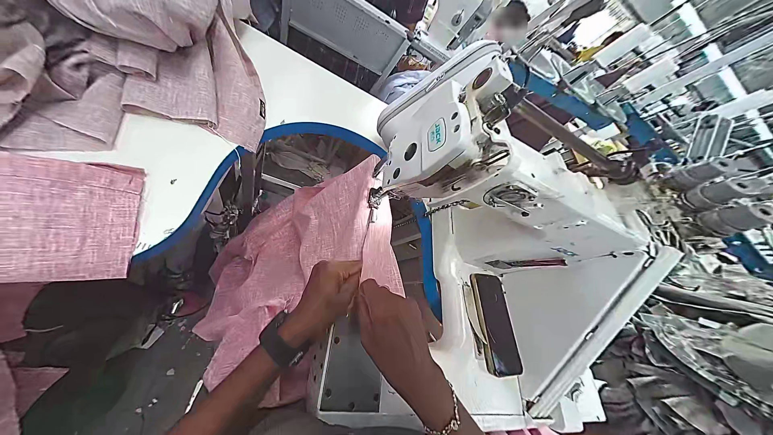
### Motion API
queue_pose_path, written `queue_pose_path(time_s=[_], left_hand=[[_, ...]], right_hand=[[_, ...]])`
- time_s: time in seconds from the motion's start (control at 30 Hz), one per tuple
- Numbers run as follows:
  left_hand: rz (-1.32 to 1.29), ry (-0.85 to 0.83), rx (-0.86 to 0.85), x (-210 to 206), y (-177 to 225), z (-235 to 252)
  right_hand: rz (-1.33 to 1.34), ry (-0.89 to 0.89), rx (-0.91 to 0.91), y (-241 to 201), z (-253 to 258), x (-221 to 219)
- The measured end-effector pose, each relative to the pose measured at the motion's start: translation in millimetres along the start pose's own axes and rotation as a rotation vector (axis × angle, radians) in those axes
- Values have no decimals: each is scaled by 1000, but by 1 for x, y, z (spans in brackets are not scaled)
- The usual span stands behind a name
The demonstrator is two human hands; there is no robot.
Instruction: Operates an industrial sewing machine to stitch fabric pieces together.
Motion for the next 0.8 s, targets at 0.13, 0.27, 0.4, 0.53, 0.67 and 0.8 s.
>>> queue_pose_path(time_s=[0.13, 0.27, 0.4, 0.53, 0.67, 0.8], left_hand=[[-203, -15, 92, -7, -19, 28], [193, -37, -82, 8, 2, 1], [517, 21, -201, 89, 11, -23], [462, -11, -306, 90, 37, -5], [316, -2, -335, 35, 48, -46], [314, 117, -246, 15, 26, -58]], right_hand=[[43, -580, -248, 15, 21, -35], [35, -344, -261, 28, 3, -22], [-42, -860, -379, 83, -56, -60], [687, -754, -196, 116, -41, -97], [658, -497, 228, 28, -6, 34], [123, -194, 284, -42, -38, 32]])
Point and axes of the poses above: each hand's wrist, its own z-axis towards the middle knuckle, its own x-axis out of the back of the hand, y = z × x, the point moved 10 cm from there along z, towards the middle knuckle, and after that the axes turned 15 degrees about y, right-handed, at the moved point
